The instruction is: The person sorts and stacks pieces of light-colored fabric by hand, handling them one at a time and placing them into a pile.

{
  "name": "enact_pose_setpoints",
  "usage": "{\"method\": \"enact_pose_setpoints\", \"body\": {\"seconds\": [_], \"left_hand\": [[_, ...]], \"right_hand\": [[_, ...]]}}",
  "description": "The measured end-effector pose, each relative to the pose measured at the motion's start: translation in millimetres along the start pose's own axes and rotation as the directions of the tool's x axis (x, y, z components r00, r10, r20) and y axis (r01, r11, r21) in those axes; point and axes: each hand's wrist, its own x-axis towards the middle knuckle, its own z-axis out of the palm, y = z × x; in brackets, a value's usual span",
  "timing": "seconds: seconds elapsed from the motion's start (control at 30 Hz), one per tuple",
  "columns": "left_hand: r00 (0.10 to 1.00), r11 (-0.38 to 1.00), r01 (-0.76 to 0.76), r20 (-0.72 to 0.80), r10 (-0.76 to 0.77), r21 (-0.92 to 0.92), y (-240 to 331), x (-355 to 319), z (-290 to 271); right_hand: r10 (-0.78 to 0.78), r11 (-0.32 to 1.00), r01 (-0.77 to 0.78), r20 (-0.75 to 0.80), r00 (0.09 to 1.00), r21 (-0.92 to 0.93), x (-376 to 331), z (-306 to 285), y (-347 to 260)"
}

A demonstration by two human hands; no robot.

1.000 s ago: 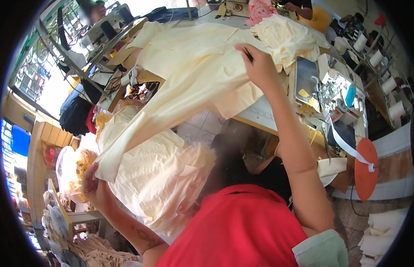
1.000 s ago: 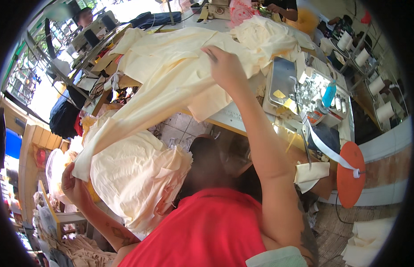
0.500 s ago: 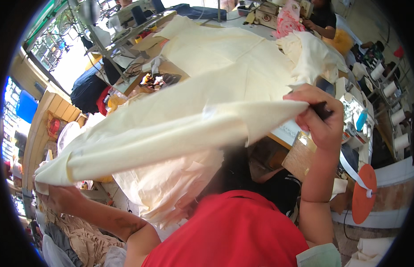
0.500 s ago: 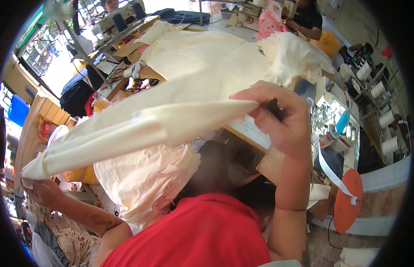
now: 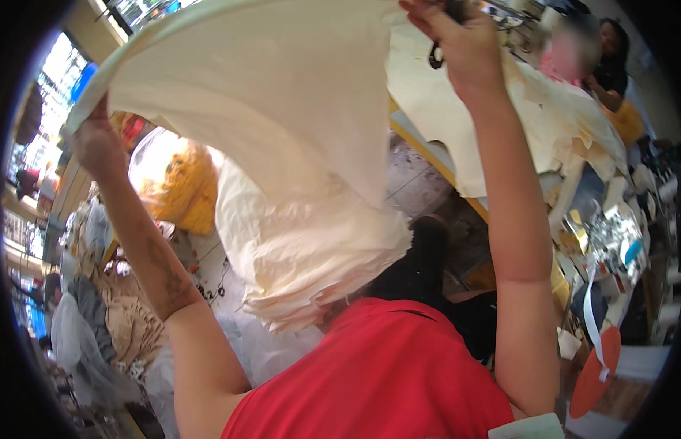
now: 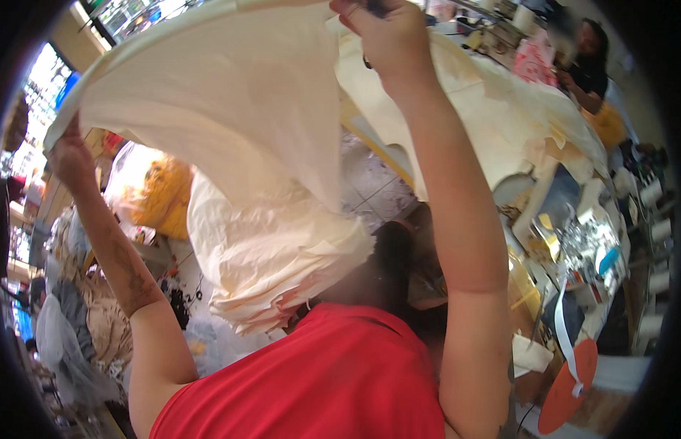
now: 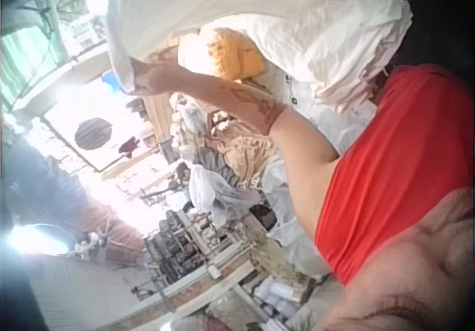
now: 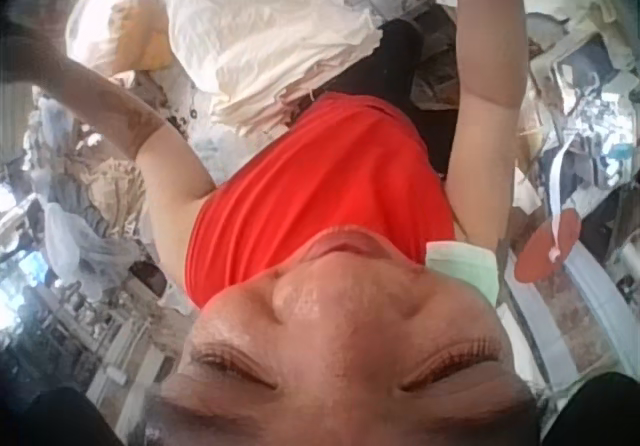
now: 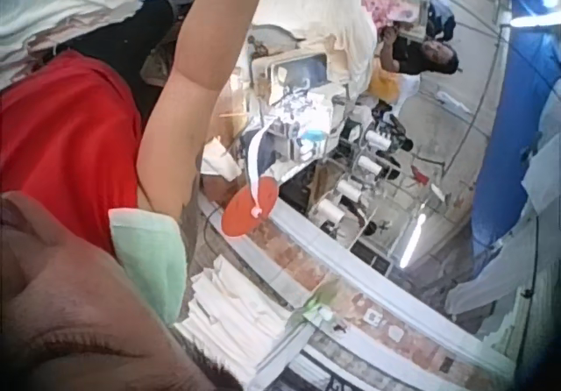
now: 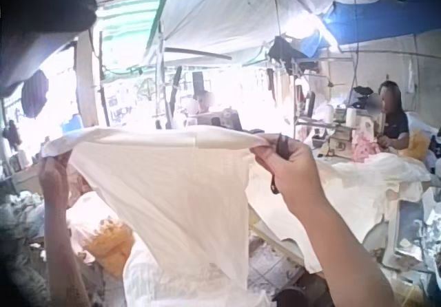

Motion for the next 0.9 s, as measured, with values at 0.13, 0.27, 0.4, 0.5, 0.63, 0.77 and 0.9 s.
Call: {"method": "enact_pose_setpoints", "body": {"seconds": [0.13,0.27,0.4,0.5,0.63,0.77,0.9], "left_hand": [[0.991,0.749,0.132,0.086,-0.100,-0.650,25,-28,-89],[0.908,0.882,0.362,-0.097,-0.407,-0.302,18,-151,-140],[0.662,0.622,0.742,0.127,-0.739,-0.252,20,-280,-169],[-0.120,0.151,0.823,0.426,-0.897,0.548,27,-303,-138],[-0.208,0.452,0.150,0.475,-0.855,0.880,3,-315,-92],[0.349,0.628,0.053,0.575,-0.740,0.777,-3,-305,2],[0.474,0.928,0.209,0.798,-0.372,0.308,48,-326,112]], "right_hand": [[0.093,0.984,-0.104,0.079,0.992,0.146,-64,15,-13],[0.391,0.913,-0.352,0.194,0.900,-0.206,-144,-2,29],[0.388,0.902,-0.269,0.356,0.850,-0.339,-235,-22,95],[0.525,0.817,-0.328,0.375,0.764,-0.474,-283,-36,129],[0.598,0.708,-0.262,0.358,0.717,-0.656,-309,-46,141],[0.531,0.659,-0.038,0.429,0.731,-0.751,-306,-50,121],[0.443,0.641,-0.089,0.273,0.854,-0.763,-309,-59,96]]}}
